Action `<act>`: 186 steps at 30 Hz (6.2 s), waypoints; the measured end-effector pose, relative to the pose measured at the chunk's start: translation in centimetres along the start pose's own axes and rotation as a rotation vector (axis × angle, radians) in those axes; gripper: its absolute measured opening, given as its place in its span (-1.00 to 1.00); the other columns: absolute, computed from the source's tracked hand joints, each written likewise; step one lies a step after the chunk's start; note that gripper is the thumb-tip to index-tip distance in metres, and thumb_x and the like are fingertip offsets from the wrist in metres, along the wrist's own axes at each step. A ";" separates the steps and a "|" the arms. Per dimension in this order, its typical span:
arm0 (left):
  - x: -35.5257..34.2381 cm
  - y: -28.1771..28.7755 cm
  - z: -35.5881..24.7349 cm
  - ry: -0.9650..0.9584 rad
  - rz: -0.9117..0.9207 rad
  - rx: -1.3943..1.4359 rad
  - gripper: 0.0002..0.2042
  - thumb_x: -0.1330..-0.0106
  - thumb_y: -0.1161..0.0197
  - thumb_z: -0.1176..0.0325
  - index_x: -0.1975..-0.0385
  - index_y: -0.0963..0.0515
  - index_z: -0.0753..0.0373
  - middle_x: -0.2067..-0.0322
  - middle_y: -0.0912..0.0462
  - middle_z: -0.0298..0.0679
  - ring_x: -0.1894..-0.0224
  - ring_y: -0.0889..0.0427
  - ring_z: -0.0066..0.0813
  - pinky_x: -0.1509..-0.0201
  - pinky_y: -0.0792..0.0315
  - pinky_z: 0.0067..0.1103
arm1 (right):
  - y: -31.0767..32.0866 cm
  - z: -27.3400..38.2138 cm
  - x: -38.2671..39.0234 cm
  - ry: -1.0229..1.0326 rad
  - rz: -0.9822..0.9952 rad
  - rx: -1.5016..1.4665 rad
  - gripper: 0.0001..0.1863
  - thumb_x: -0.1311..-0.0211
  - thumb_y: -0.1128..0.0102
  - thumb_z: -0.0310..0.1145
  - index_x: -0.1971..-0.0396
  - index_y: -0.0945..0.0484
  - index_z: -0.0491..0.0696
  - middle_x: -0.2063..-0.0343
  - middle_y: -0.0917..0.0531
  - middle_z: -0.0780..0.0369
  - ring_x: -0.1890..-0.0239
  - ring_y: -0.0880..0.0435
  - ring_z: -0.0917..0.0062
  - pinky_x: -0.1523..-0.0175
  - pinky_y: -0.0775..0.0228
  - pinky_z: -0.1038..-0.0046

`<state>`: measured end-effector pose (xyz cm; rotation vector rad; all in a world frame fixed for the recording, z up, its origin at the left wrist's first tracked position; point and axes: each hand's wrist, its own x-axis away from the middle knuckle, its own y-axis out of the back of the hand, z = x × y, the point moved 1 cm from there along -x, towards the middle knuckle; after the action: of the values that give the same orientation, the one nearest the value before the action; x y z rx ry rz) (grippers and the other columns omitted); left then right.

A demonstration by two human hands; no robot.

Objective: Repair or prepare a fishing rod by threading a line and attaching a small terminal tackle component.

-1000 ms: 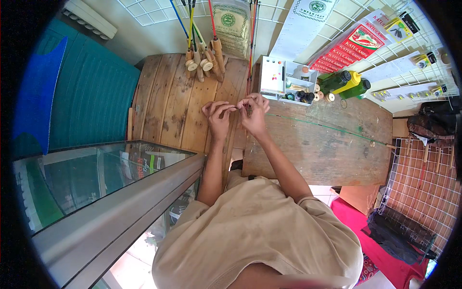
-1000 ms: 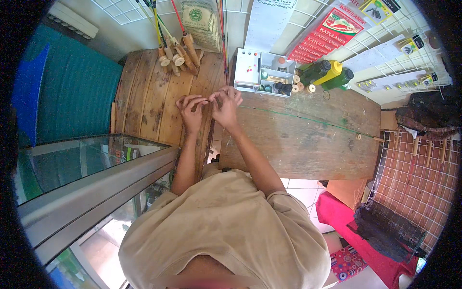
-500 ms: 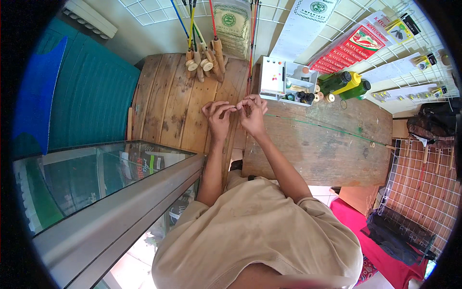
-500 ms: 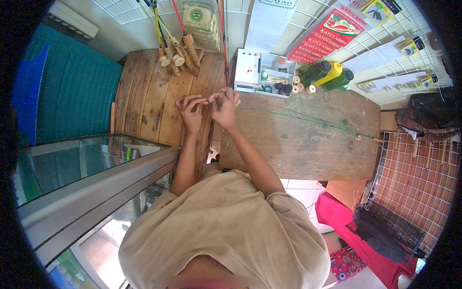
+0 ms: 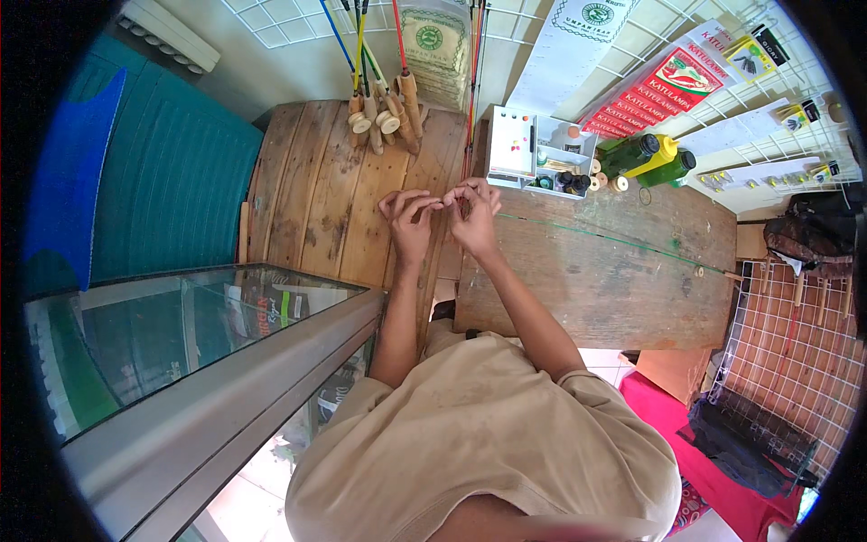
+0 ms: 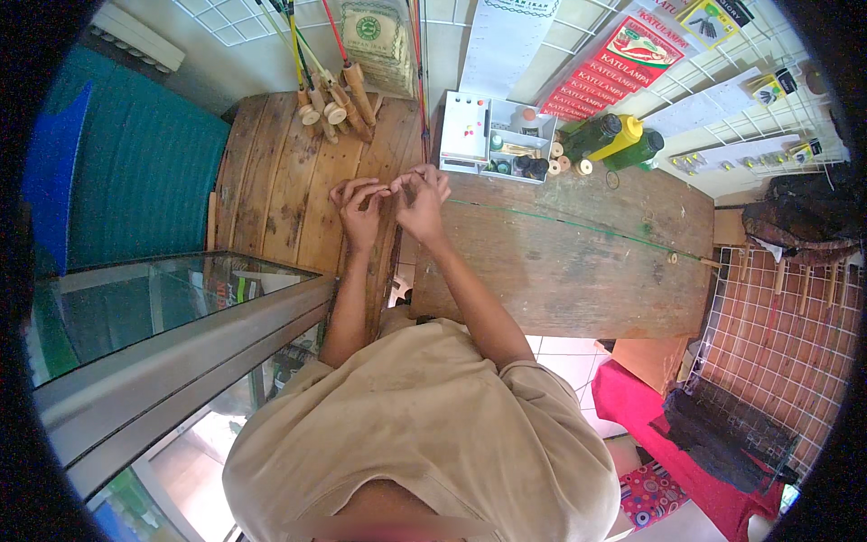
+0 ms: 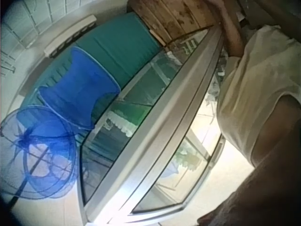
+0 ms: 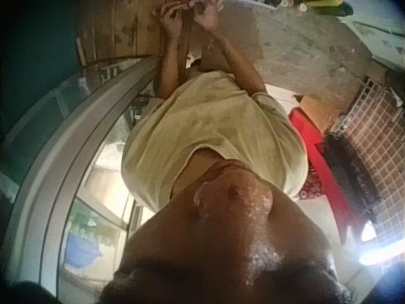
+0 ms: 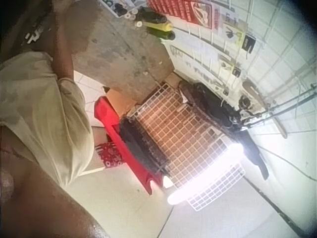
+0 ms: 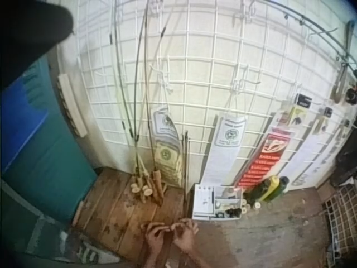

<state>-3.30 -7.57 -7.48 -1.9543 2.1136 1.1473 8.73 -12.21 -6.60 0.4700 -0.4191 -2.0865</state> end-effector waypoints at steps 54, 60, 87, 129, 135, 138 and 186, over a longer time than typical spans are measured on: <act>-1.1 -0.5 0.2 0.294 -0.024 0.404 -0.89 -0.35 -0.12 0.49 0.19 -0.46 0.35 0.36 -0.66 -0.19 0.29 -0.63 -0.48 0.16 -0.44 -0.58 | 1.0 -2.9 -0.9 0.196 0.191 -0.063 -0.75 0.02 -0.28 -0.57 0.25 -0.64 -0.11 0.42 -0.61 0.15 0.26 -0.56 0.34 0.07 -0.38 0.37; -1.3 -0.7 -0.8 0.238 0.077 0.383 -0.79 -0.29 -0.14 0.59 0.09 -0.46 0.30 0.42 -0.65 -0.23 0.28 -0.64 -0.48 0.15 -0.44 -0.59 | 0.9 -3.7 -0.9 0.164 0.203 -0.103 -0.75 0.02 -0.29 -0.56 0.26 -0.63 -0.12 0.41 -0.60 0.16 0.27 -0.55 0.33 0.08 -0.39 0.36; -3.1 -3.3 -1.9 0.311 0.289 0.400 -0.86 -0.35 -0.06 0.52 0.18 -0.49 0.40 0.24 -0.71 -0.18 0.13 -0.66 -0.50 -0.04 -0.42 -0.62 | 7.7 -6.3 -9.9 0.238 -0.083 0.723 -0.74 0.01 -0.19 -0.50 0.32 -0.73 0.09 0.27 -0.65 0.35 0.06 -0.38 0.30 -0.03 -0.21 0.31; -2.5 -3.7 -3.3 0.394 0.271 0.507 -0.88 -0.25 -0.30 0.44 0.31 -0.56 0.34 0.28 -0.69 -0.21 0.23 -0.60 -0.61 0.11 -0.44 -0.67 | 5.7 -2.7 -2.8 0.032 -0.015 -0.318 -0.87 -0.06 -0.28 -0.46 0.35 -0.58 -0.08 0.51 -0.59 0.37 0.47 -0.47 0.73 0.38 -0.25 0.64; -2.7 -3.8 -4.3 0.388 0.238 0.547 -0.84 -0.24 -0.30 0.45 0.23 -0.61 0.36 0.26 -0.70 -0.25 0.26 -0.60 -0.63 0.11 -0.44 -0.69 | 5.9 -2.7 -2.6 0.027 -0.017 -0.363 -0.88 -0.07 -0.27 -0.47 0.36 -0.58 -0.09 0.51 -0.59 0.38 0.46 -0.47 0.73 0.37 -0.26 0.64; -2.3 -4.0 -3.5 0.351 0.259 0.523 -0.84 -0.26 -0.28 0.44 0.22 -0.61 0.35 0.27 -0.69 -0.26 0.25 -0.59 -0.64 0.10 -0.44 -0.68 | 6.0 -2.0 -2.6 0.028 -0.014 -0.399 -0.88 -0.08 -0.27 -0.48 0.35 -0.57 -0.11 0.51 -0.60 0.36 0.45 -0.49 0.71 0.33 -0.30 0.62; -1.4 -4.3 -3.8 0.387 0.093 0.606 -0.82 -0.24 -0.32 0.27 0.34 -0.66 0.26 0.28 -0.64 -0.25 0.11 -0.52 -0.43 -0.04 -0.34 -0.53 | 6.6 -0.2 -2.2 0.116 0.003 -0.454 -0.86 -0.11 -0.28 -0.51 0.31 -0.67 -0.16 0.35 -0.69 0.18 0.25 -0.63 0.50 0.08 -0.42 0.50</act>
<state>2.39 -8.14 -6.06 -1.8822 2.3601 0.0783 14.67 -13.73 -3.36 0.3151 0.1235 -2.0568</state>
